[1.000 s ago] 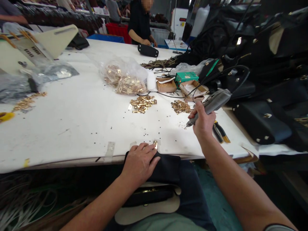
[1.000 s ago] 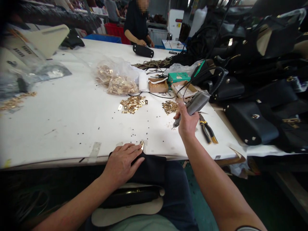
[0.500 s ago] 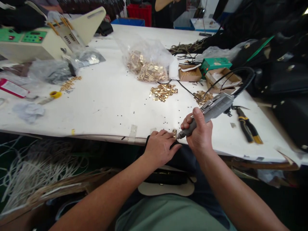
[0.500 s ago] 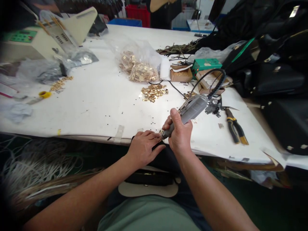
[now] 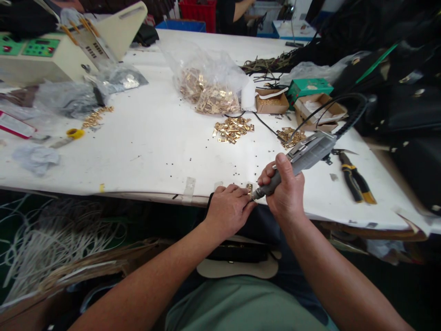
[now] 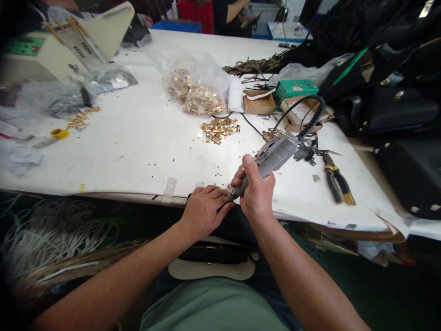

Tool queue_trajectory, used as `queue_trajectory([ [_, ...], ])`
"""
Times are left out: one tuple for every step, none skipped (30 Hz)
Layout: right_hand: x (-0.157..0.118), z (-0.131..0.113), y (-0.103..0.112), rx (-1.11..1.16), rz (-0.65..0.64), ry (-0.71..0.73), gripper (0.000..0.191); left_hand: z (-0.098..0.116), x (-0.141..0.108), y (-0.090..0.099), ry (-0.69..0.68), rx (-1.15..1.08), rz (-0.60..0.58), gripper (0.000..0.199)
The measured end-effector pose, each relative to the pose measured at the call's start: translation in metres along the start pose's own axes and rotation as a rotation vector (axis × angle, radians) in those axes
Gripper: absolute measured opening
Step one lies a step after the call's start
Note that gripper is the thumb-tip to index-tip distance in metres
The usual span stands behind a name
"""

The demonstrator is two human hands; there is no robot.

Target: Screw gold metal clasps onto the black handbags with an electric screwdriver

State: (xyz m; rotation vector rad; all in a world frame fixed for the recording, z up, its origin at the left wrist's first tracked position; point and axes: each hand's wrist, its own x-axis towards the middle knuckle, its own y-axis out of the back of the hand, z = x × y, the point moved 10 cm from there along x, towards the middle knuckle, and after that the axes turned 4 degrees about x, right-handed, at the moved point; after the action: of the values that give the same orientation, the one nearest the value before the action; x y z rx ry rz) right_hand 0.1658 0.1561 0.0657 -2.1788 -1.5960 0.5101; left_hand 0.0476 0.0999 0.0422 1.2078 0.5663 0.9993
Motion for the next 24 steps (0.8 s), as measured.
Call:
queue_trajectory([
  [0.0,0.0,0.0,-0.003,0.002,0.003,0.042,0.0,0.0,0.0,0.001,0.001,0.001,0.031],
  [0.0,-0.001,0.0,-0.005,0.004,0.006,0.042,0.0,0.0,0.0,0.003,0.0,0.002,0.031],
  [0.0,-0.001,0.001,-0.007,0.005,0.006,0.042,-0.001,0.0,0.0,0.004,-0.001,0.002,0.031],
  [0.0,-0.001,0.001,-0.008,0.007,0.006,0.042,-0.001,0.0,0.0,0.004,-0.003,0.001,0.03],
  [0.0,-0.001,0.001,-0.007,0.007,0.004,0.042,-0.001,0.0,0.0,0.003,-0.003,0.0,0.03],
  [0.0,-0.001,0.001,-0.004,0.007,0.002,0.041,-0.001,0.0,-0.001,0.003,-0.002,-0.001,0.03],
  [0.0,0.0,0.002,-0.002,0.007,0.0,0.041,-0.001,0.0,-0.001,0.004,0.0,-0.003,0.03],
  [-0.001,0.0,0.002,-0.002,0.007,0.001,0.041,-0.001,0.0,-0.001,0.004,0.001,-0.004,0.03],
  [-0.001,0.0,0.002,-0.004,0.007,0.003,0.041,-0.001,0.0,-0.001,0.005,0.002,-0.005,0.029],
  [-0.001,0.0,0.002,-0.008,0.007,0.006,0.042,0.0,0.0,-0.001,0.004,0.003,-0.005,0.029],
  [-0.001,-0.001,0.002,-0.015,0.008,0.008,0.042,0.0,0.0,-0.001,0.004,0.003,-0.004,0.029],
  [-0.001,-0.001,0.002,-0.021,0.01,0.009,0.042,0.0,0.0,-0.001,0.002,0.003,-0.004,0.029],
  [-0.001,-0.001,0.002,-0.026,0.012,0.009,0.042,0.0,0.0,0.0,0.001,0.004,-0.005,0.03],
  [-0.001,-0.001,0.002,-0.027,0.013,0.009,0.042,0.0,0.0,-0.001,-0.001,0.006,-0.007,0.03],
  [-0.001,-0.002,0.002,-0.028,0.013,0.01,0.042,0.0,0.0,-0.001,-0.004,0.008,-0.01,0.03],
  [-0.001,-0.003,0.002,-0.028,0.012,0.012,0.042,0.0,0.0,-0.001,-0.008,0.01,-0.013,0.031],
  [0.0,-0.004,0.003,-0.028,0.011,0.017,0.042,0.0,0.0,-0.001,-0.014,0.012,-0.013,0.031],
  [0.001,-0.005,0.003,-0.029,0.01,0.025,0.041,0.001,-0.001,-0.001,-0.02,0.014,-0.013,0.031],
  [0.003,-0.006,0.004,-0.031,0.01,0.037,0.041,0.001,-0.001,-0.001,-0.024,0.016,-0.009,0.031],
  [0.004,-0.008,0.005,-0.034,0.01,0.05,0.041,0.001,-0.002,-0.001,-0.028,0.018,-0.007,0.029],
  [0.006,-0.009,0.006,-0.038,0.012,0.068,0.041,0.001,-0.002,-0.001,-0.032,0.023,-0.006,0.028],
  [0.008,-0.011,0.007,-0.044,0.015,0.087,0.041,0.001,-0.002,-0.001,-0.035,0.03,-0.007,0.027],
  [0.01,-0.012,0.008,-0.053,0.018,0.104,0.041,0.002,-0.003,-0.001,-0.04,0.038,-0.01,0.026],
  [0.011,-0.012,0.009,-0.063,0.022,0.118,0.04,0.003,-0.003,-0.001,-0.045,0.046,-0.015,0.025],
])
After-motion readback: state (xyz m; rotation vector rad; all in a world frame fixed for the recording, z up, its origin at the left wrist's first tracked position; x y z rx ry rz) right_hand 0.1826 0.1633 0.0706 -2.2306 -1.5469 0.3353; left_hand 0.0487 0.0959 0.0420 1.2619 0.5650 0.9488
